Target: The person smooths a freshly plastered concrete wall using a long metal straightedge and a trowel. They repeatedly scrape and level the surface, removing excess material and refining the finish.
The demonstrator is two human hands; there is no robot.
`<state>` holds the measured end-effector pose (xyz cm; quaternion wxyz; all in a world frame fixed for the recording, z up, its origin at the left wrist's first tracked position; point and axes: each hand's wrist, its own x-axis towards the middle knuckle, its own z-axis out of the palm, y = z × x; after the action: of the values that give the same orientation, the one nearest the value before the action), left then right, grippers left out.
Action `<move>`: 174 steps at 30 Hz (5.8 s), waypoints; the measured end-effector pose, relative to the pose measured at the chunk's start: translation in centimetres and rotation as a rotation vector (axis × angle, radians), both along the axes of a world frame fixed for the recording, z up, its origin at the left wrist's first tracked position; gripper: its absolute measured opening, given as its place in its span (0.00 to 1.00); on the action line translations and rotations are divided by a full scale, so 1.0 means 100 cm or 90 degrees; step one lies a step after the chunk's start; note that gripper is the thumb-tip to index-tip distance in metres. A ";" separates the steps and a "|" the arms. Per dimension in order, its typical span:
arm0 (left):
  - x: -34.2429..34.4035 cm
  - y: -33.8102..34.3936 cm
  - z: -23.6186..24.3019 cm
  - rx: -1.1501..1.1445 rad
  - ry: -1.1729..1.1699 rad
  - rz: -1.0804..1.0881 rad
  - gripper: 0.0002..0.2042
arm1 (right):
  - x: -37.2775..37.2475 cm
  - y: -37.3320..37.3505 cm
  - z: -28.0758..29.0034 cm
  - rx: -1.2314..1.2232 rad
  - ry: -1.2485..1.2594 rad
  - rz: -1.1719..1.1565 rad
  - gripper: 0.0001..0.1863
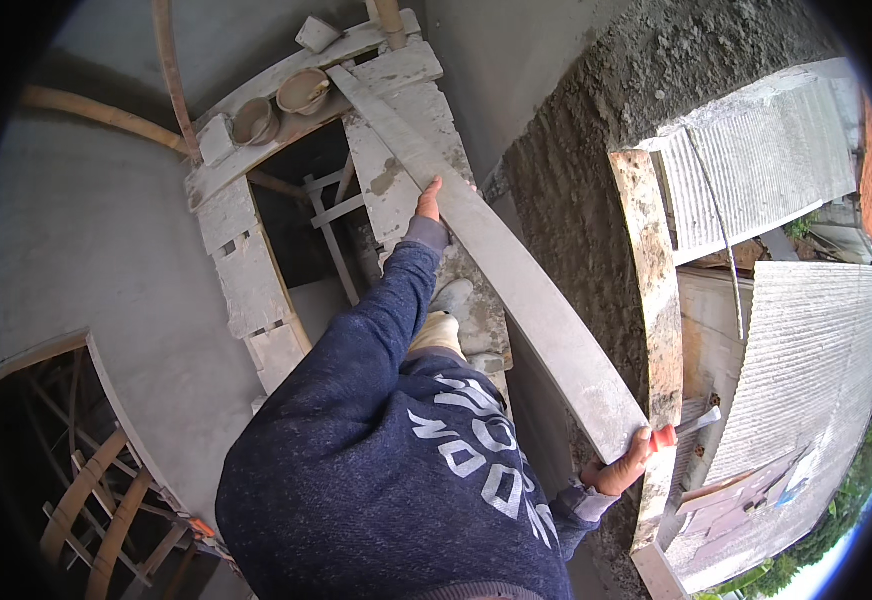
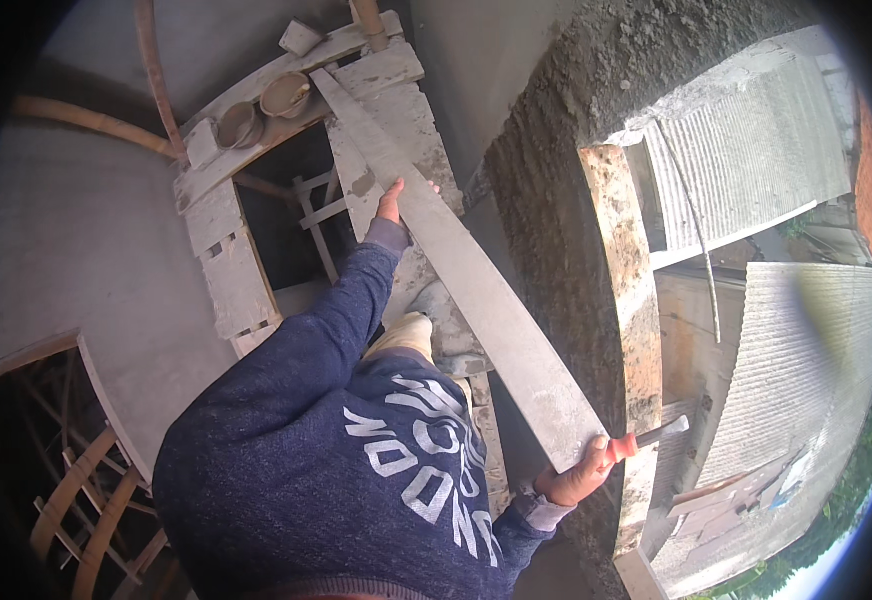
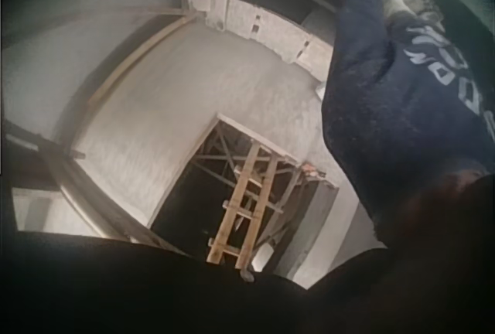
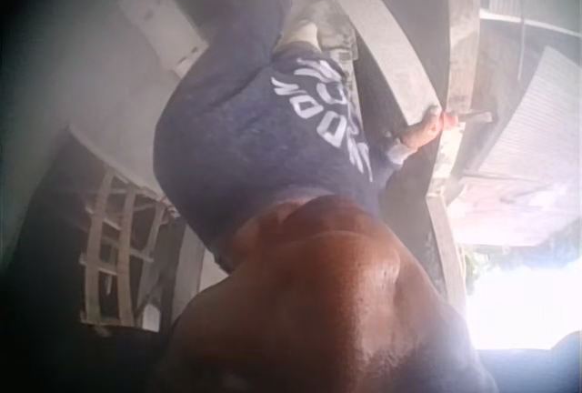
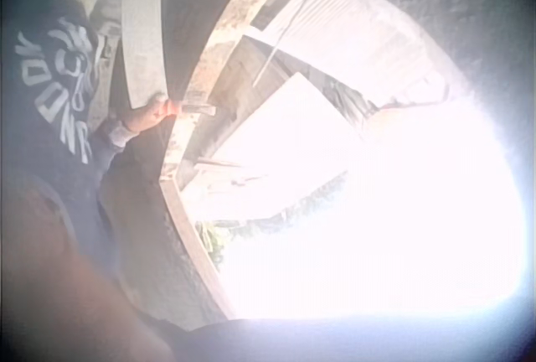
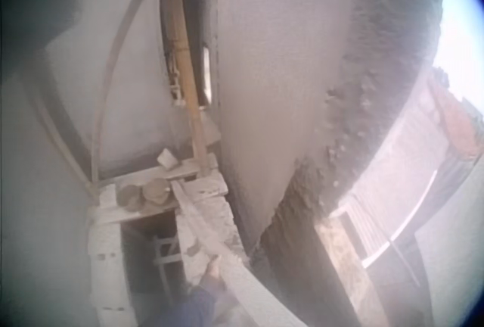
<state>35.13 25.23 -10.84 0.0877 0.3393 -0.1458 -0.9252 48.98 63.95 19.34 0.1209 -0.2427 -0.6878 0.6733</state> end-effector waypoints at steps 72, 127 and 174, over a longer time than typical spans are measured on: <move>-0.100 0.134 0.230 -0.774 0.153 0.142 0.21 | 0.160 0.221 -0.371 0.304 -0.490 -0.059 0.26; -0.084 -0.074 0.218 -1.093 0.123 0.197 0.26 | -0.059 -0.029 -0.063 0.310 0.003 0.111 0.18; -0.015 0.086 0.470 -1.205 0.189 0.292 0.15 | -0.026 -0.096 -0.295 0.202 -0.254 -0.094 0.20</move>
<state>33.59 33.88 36.11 0.5180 0.0293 -0.7445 -0.4202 46.35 54.35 -10.21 0.0683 -0.3984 -0.7754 0.4852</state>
